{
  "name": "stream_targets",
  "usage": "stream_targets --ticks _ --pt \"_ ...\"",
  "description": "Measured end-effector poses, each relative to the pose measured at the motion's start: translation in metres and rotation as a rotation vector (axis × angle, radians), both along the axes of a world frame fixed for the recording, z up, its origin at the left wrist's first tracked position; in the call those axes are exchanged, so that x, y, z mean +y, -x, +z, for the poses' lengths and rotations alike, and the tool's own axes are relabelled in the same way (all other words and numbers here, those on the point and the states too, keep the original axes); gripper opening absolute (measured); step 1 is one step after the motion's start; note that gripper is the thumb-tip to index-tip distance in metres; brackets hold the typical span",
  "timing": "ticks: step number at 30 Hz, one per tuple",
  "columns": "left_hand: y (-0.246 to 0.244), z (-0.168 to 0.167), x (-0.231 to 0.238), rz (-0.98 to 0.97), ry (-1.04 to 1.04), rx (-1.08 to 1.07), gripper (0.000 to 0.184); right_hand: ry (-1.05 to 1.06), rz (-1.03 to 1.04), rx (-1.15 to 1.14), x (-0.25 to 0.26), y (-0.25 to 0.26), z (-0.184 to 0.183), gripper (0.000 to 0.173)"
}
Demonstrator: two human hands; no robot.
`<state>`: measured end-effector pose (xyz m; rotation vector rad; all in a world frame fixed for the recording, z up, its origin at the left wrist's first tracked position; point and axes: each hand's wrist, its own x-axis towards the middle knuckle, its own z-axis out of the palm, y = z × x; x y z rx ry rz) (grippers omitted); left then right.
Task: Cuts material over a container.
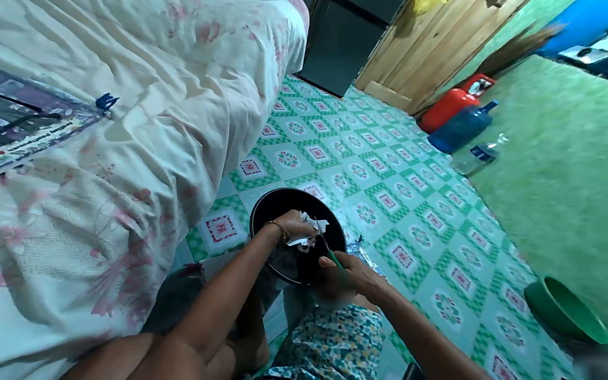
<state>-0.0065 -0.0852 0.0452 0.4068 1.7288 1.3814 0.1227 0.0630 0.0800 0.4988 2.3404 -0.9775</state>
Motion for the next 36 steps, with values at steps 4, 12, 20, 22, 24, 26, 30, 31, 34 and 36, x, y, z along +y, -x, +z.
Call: stream_targets --ticks 4,12,20,22,24,26,30,31,34,36 --pt "0.004 -0.005 0.000 -0.012 -0.014 0.003 0.019 -0.026 -0.006 0.054 0.004 -0.002 -0.008 0.039" --pt "0.005 -0.005 0.000 -0.108 0.047 0.071 0.015 0.029 -0.011 0.006 0.001 0.000 -0.004 0.041" --pt "0.003 0.000 -0.002 -0.126 0.105 0.047 0.020 -0.074 0.035 0.022 0.002 0.002 -0.013 0.041" --pt "0.002 0.000 -0.001 -0.143 0.137 0.061 0.021 -0.082 0.038 0.005 0.003 0.003 -0.013 0.040" --pt "0.001 -0.001 -0.001 -0.140 0.169 0.063 0.023 -0.090 0.044 -0.002 0.003 0.004 -0.013 0.039" --pt "0.001 -0.003 0.000 -0.125 0.172 0.043 0.023 -0.094 0.055 -0.004 0.003 0.005 -0.012 0.038" --pt "0.002 -0.006 -0.002 -0.059 0.079 -0.010 0.020 -0.058 0.018 -0.011 0.008 0.006 -0.009 0.037" --pt "0.003 -0.007 -0.002 -0.033 0.047 -0.017 0.022 -0.033 0.005 -0.017 0.010 0.006 -0.006 0.037" --pt "0.006 -0.013 -0.003 0.055 -0.097 -0.050 0.024 0.017 -0.005 -0.036 0.019 0.002 0.001 0.037" --pt "0.005 -0.017 -0.002 0.142 -0.216 -0.129 0.020 0.023 -0.004 -0.034 0.024 -0.003 0.006 0.037"
